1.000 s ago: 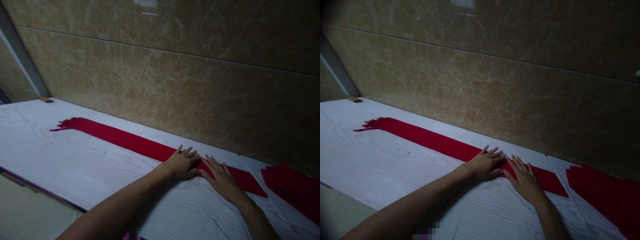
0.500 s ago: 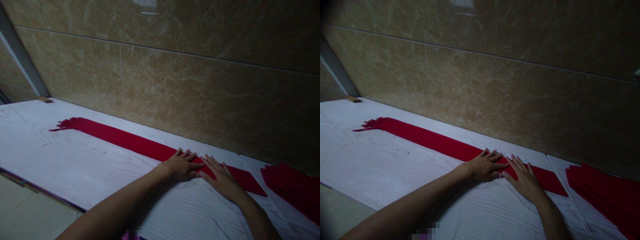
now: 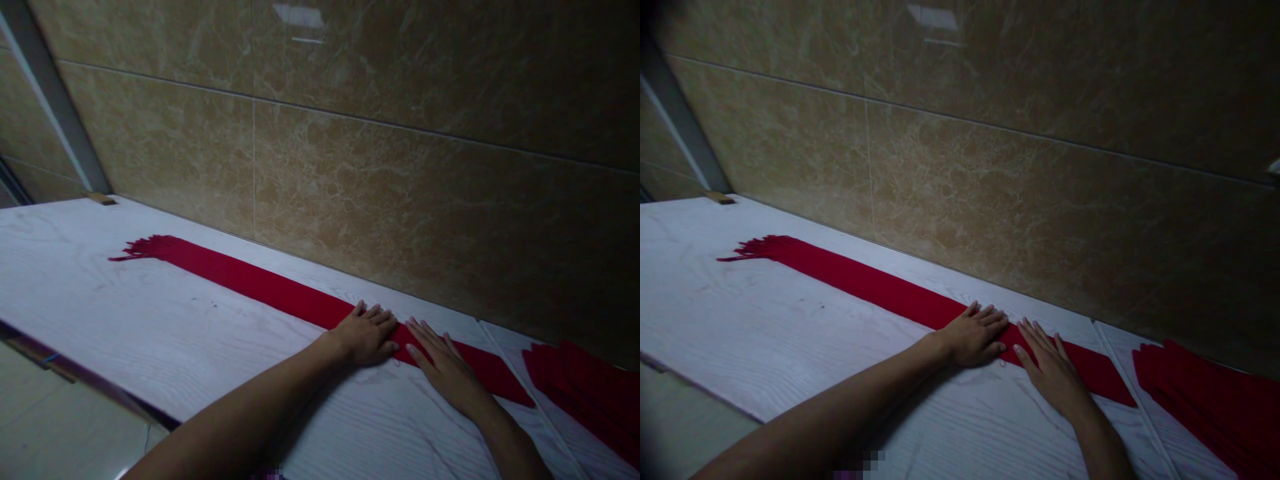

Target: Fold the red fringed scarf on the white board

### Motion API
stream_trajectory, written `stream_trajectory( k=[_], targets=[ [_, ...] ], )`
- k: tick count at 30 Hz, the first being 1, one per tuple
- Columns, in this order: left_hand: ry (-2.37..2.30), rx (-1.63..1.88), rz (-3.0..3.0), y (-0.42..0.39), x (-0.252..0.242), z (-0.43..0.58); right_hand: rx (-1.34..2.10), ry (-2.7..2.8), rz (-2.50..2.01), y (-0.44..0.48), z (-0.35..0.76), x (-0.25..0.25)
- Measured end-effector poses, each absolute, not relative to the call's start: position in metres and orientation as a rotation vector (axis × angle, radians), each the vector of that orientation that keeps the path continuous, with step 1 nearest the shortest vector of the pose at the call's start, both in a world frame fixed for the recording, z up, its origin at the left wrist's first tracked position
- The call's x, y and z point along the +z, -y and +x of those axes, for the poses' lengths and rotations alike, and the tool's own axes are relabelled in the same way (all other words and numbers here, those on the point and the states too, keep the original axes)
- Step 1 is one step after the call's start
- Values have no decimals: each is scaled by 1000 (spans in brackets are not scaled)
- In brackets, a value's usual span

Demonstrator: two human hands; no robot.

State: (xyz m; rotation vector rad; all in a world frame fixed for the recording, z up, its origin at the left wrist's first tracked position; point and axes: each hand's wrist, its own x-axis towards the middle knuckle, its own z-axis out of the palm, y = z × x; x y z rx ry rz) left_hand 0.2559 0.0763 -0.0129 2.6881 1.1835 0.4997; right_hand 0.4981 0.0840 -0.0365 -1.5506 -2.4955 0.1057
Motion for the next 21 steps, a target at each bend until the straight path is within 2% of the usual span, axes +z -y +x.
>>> stream_trajectory(
  k=[6,14,21],
  targets=[
    [-1190,426,2673,-75,-15,255,186,2483,-1591,-84,502,-31],
    [-1172,428,2683,-71,-10,252,499,2220,-1350,-76,520,-16],
    [-1143,454,2676,-68,-5,251,408,2015,-1364,-79,532,-17]
  ],
)
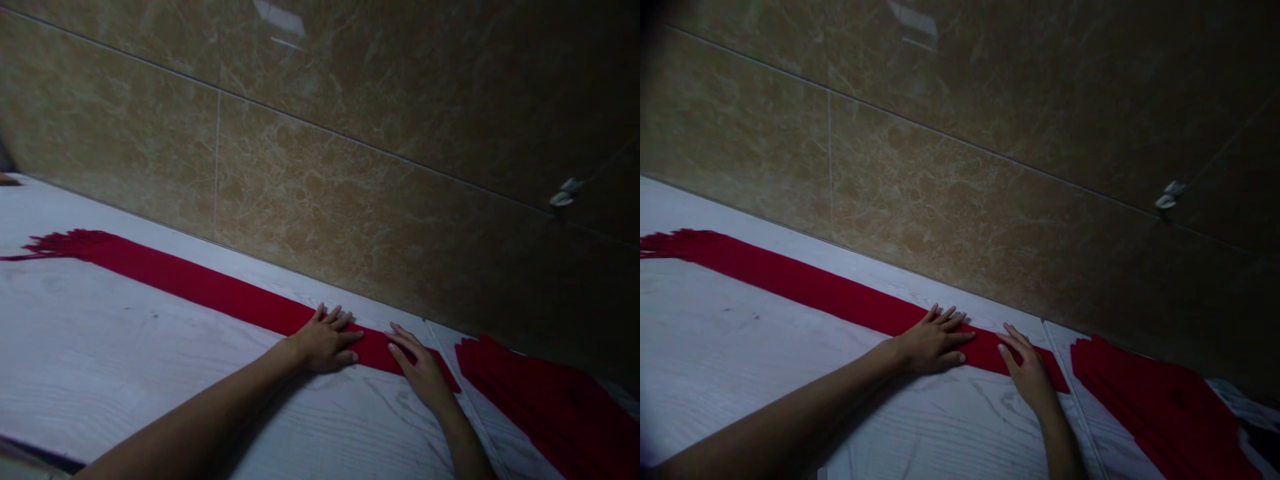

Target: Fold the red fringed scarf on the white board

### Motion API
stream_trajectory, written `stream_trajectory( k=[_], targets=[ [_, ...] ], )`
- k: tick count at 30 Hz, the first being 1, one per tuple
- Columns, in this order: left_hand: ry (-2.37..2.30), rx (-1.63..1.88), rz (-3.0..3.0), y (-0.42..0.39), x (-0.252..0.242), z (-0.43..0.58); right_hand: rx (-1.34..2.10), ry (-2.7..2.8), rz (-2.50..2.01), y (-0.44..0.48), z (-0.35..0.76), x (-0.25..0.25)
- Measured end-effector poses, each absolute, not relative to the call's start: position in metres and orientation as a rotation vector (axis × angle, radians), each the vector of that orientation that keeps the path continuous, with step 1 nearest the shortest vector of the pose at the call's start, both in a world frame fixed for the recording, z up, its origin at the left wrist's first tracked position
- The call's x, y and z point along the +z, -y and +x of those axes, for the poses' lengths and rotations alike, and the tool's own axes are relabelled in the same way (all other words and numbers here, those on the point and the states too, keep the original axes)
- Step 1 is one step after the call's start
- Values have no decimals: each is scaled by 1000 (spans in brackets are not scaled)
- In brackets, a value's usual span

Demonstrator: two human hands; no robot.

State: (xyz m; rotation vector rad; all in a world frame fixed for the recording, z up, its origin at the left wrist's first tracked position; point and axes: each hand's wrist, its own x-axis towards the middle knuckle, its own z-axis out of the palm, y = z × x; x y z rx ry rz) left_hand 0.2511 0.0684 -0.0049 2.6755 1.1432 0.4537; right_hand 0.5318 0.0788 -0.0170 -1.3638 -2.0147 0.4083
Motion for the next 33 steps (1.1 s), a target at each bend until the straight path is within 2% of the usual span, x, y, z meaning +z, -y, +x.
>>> stream_trajectory(
  k=[6,15,33],
  targets=[
    [-994,688,2755,-62,7,259,379,2053,-1269,-71,526,-5],
    [-1026,716,2799,-62,3,276,688,2096,-1366,-57,536,6],
    [-1082,814,2648,-65,-3,281,552,2099,-1286,-61,515,-3]
  ],
)
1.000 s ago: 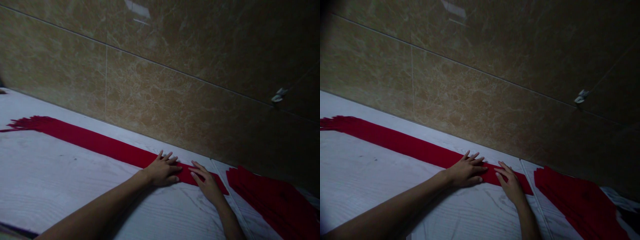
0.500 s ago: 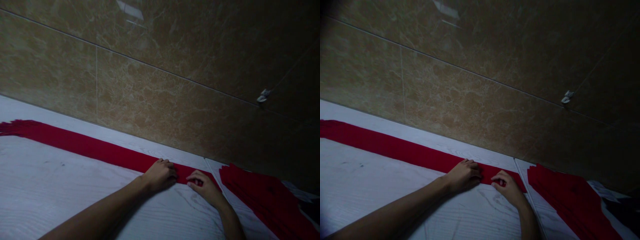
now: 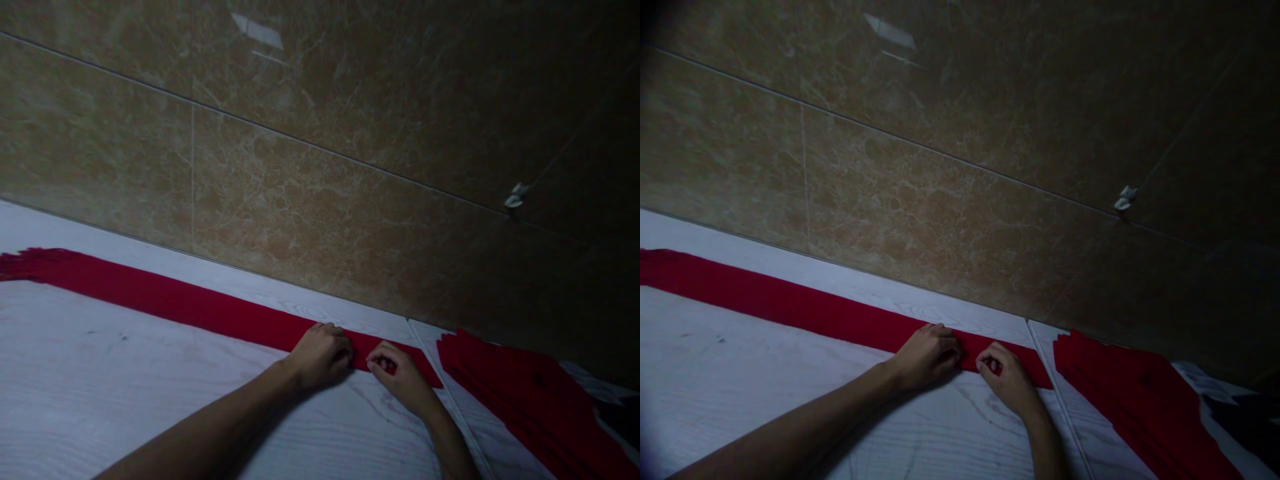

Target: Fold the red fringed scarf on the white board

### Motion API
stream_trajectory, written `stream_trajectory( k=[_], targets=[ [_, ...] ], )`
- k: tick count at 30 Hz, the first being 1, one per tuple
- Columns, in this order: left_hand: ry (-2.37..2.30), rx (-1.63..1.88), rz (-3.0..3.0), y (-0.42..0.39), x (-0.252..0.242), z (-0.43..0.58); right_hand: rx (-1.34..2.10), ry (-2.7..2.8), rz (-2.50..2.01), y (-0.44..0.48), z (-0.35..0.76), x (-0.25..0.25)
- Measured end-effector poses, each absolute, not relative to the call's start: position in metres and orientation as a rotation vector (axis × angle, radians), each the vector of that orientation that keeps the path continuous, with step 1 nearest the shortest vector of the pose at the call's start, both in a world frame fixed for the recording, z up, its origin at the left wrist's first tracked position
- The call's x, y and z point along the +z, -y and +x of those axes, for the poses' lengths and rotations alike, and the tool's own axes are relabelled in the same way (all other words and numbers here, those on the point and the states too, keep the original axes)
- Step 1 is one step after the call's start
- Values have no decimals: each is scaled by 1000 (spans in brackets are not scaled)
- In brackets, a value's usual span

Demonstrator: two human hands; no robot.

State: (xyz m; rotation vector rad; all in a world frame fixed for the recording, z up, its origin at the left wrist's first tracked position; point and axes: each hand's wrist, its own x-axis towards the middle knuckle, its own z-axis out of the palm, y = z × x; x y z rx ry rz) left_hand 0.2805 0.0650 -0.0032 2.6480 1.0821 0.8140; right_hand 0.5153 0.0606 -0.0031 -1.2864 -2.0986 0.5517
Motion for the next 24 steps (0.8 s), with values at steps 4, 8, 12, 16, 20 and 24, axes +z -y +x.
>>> stream_trajectory(
  k=[4,8,12,16,20,24],
  targets=[
    [-1117,801,2659,-65,-1,282,498,2058,-1276,-59,514,3],
    [-1141,782,2653,-67,-1,284,378,2029,-1250,-40,500,8],
    [-1158,832,2628,-69,-6,285,259,2156,-1289,-9,476,-7],
    [-1171,907,2588,-68,-7,285,82,2291,-1483,2,458,-23],
    [-1168,925,2537,-64,-3,283,40,2333,-1626,-4,446,-17],
    [-1137,954,2525,-61,-1,280,-31,2322,-1793,-9,440,-9]
  ],
)
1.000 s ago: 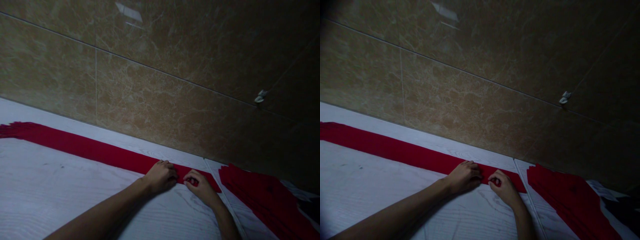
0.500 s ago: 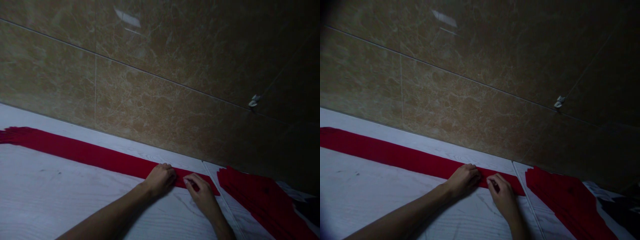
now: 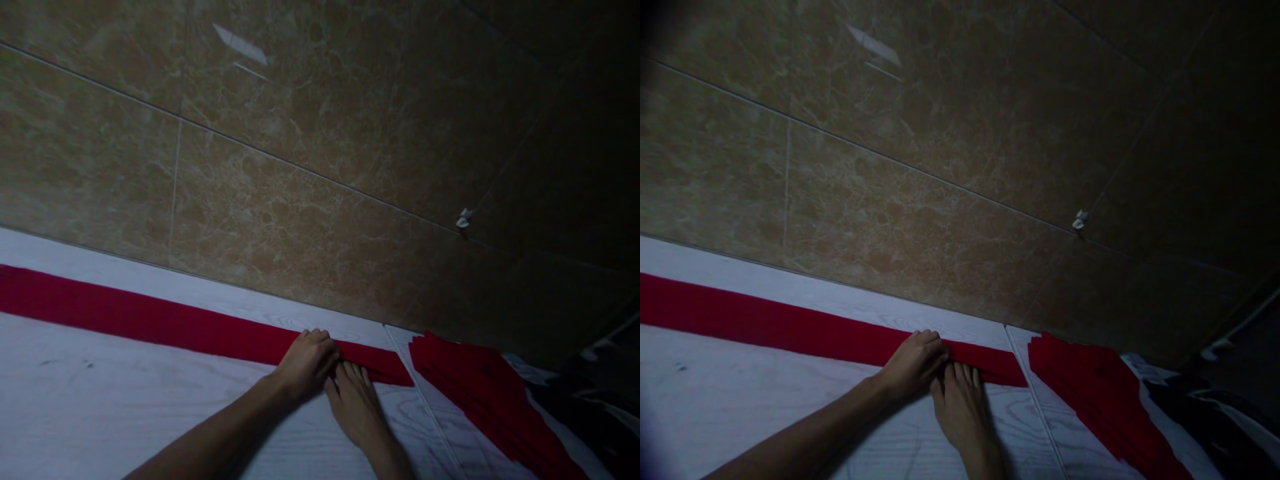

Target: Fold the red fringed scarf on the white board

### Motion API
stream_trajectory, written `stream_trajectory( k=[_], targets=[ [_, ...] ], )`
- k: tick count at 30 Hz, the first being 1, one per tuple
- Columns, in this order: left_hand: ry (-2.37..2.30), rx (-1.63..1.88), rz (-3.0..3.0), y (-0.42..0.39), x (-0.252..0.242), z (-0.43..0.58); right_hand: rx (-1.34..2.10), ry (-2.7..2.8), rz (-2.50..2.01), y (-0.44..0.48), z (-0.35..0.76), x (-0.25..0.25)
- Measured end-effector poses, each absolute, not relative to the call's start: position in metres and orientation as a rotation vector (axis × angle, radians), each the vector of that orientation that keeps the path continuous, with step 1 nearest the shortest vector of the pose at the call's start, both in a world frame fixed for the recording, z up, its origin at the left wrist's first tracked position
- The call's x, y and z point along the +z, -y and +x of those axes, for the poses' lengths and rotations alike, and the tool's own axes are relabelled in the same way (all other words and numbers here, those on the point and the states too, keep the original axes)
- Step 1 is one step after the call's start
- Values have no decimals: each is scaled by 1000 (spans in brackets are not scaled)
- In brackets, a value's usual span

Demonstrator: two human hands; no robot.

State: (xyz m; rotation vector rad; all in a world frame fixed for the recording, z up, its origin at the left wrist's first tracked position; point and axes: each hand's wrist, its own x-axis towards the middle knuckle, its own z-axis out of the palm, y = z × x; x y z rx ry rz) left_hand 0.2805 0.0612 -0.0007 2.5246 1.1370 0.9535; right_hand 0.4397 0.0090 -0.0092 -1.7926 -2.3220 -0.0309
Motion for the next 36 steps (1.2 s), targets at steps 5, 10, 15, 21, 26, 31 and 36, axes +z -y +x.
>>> stream_trajectory(
  k=[5,10,15,21,26,31,36],
  targets=[
    [-1038,1033,2512,-60,-1,279,-79,2298,-1868,-11,440,-10],
    [-864,1047,2472,-61,-4,277,-73,2304,-1906,-13,441,-9],
    [-815,975,2433,-63,-7,274,-63,2310,-1931,-16,441,-7],
    [-839,897,2335,-64,-11,273,-27,2302,-1938,-13,454,-10],
    [-828,873,2310,-66,-15,273,-15,2258,-1959,-8,484,-12],
    [-783,849,2330,-69,-17,272,24,2213,-1935,-11,505,-18],
    [-823,863,2320,-68,-16,271,60,2125,-1887,-13,522,-27]
  ],
)
